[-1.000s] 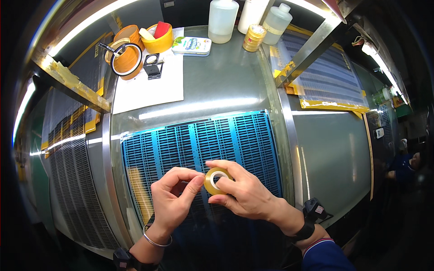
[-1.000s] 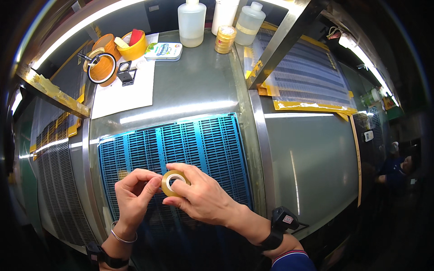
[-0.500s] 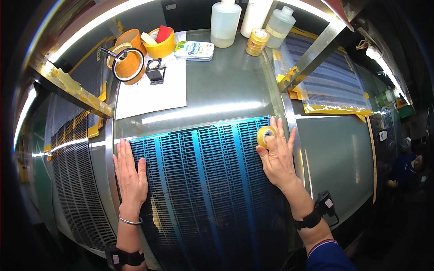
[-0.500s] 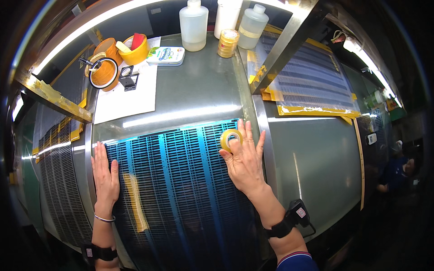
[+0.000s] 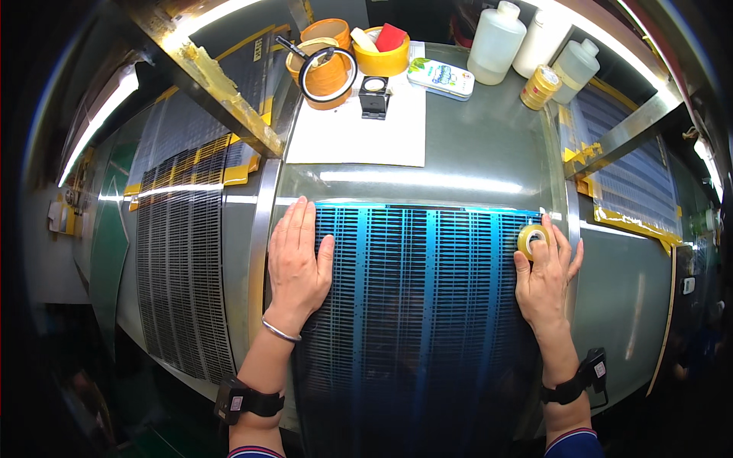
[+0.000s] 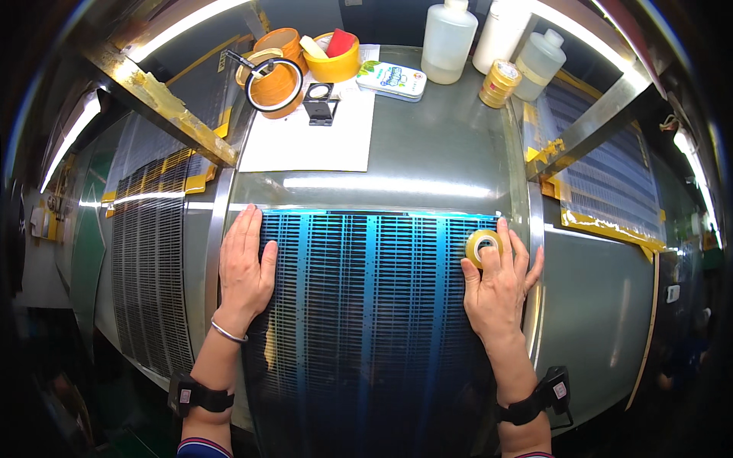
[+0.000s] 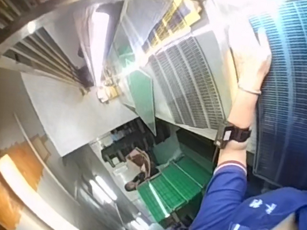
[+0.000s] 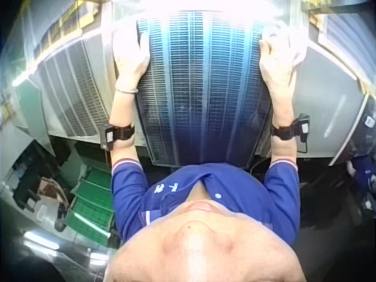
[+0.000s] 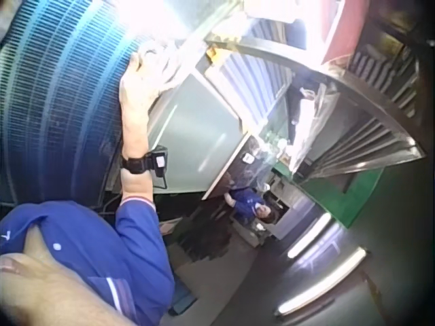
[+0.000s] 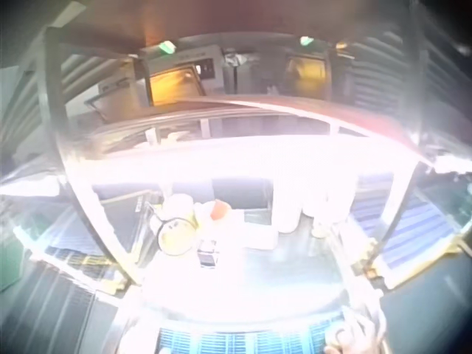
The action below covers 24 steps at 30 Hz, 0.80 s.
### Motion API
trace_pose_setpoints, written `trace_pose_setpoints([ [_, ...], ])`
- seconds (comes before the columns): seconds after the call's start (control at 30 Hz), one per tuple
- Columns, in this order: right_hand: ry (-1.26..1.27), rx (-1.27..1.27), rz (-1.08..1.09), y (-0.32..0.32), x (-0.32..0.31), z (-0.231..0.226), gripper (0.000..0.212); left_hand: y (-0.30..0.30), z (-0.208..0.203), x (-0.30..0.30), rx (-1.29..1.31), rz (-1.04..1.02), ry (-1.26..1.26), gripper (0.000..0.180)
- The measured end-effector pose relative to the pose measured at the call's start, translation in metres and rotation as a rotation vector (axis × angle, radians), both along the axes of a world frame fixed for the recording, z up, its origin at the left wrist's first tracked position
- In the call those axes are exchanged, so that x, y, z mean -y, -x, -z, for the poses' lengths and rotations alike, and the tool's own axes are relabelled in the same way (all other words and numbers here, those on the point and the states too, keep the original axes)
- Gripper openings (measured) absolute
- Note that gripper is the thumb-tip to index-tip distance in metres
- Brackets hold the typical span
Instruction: Inspecting gridded blue components, wiping them with a cloth, and applying yellow tape to the edges.
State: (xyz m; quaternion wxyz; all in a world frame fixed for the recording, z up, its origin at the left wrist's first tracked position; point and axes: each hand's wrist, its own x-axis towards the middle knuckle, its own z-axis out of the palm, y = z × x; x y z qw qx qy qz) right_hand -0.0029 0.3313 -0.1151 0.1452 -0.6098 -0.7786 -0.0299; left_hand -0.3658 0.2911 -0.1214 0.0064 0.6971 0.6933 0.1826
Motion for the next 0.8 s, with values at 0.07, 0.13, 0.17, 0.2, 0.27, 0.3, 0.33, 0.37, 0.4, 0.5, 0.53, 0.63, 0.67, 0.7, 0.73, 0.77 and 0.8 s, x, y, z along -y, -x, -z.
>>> trace_pose_setpoints([
  [0.07,-0.017,-0.043,-0.004,0.002,0.0,0.002,0.031,0.0,0.0,0.0,-0.01,-0.006,-0.005,0.057],
  [0.13,-0.018,-0.063,-0.011,0.002,0.001,0.005,0.03,-0.002,0.0,0.001,0.01,-0.01,0.015,0.059],
  [0.17,-0.03,-0.085,-0.006,0.002,0.001,0.006,0.03,-0.003,0.0,0.001,0.022,-0.007,0.022,0.061],
  [0.2,-0.025,-0.082,0.0,0.002,0.002,0.008,0.029,-0.004,-0.001,0.002,-0.009,-0.012,0.032,0.062],
  [0.27,-0.037,-0.084,-0.003,0.004,0.003,0.01,0.028,-0.008,-0.002,0.004,-0.07,-0.022,0.048,0.066],
  [0.3,-0.021,-0.096,0.0,0.007,0.003,0.011,0.029,-0.01,-0.002,0.004,-0.135,-0.029,0.07,0.067],
  [0.33,-0.017,-0.102,-0.009,0.011,0.004,0.011,0.029,-0.015,-0.003,0.004,-0.202,-0.03,0.087,0.069],
  [0.37,-0.02,-0.144,-0.006,0.016,0.003,0.011,0.029,-0.019,-0.004,0.004,-0.288,-0.032,0.057,0.07],
  [0.4,-0.004,-0.155,-0.076,0.023,0.005,0.01,0.03,-0.026,-0.004,0.002,-0.289,0.029,0.029,0.071],
  [0.5,0.076,-0.238,-0.211,0.055,0.009,0.008,0.037,-0.051,-0.006,-0.005,-0.045,0.135,0.088,0.069],
  [0.53,0.153,-0.33,-0.268,0.063,0.01,0.005,0.039,-0.058,-0.009,-0.007,-0.021,0.138,0.017,0.062],
  [0.63,0.395,-0.73,-0.447,0.08,0.018,-0.012,0.039,-0.073,-0.029,0.0,0.963,0.143,0.088,0.052],
  [0.67,0.385,-0.733,-0.495,0.082,0.023,-0.02,0.038,-0.079,-0.038,0.008,0.952,0.172,0.057,0.045],
  [0.7,0.376,-0.756,-0.544,0.083,0.027,-0.028,0.038,-0.081,-0.046,0.012,0.832,0.268,-0.008,0.048],
  [0.73,0.367,-0.805,-0.564,0.083,0.031,-0.036,0.035,-0.083,-0.054,0.017,1.01,0.287,0.005,0.051],
  [0.77,0.383,-0.793,-0.575,0.082,0.034,-0.043,0.034,-0.085,-0.06,0.02,1.169,0.312,0.035,0.055],
  [0.8,0.397,-0.765,-0.602,0.079,0.034,-0.05,0.033,-0.083,-0.066,0.023,1.203,0.324,0.09,0.056],
])
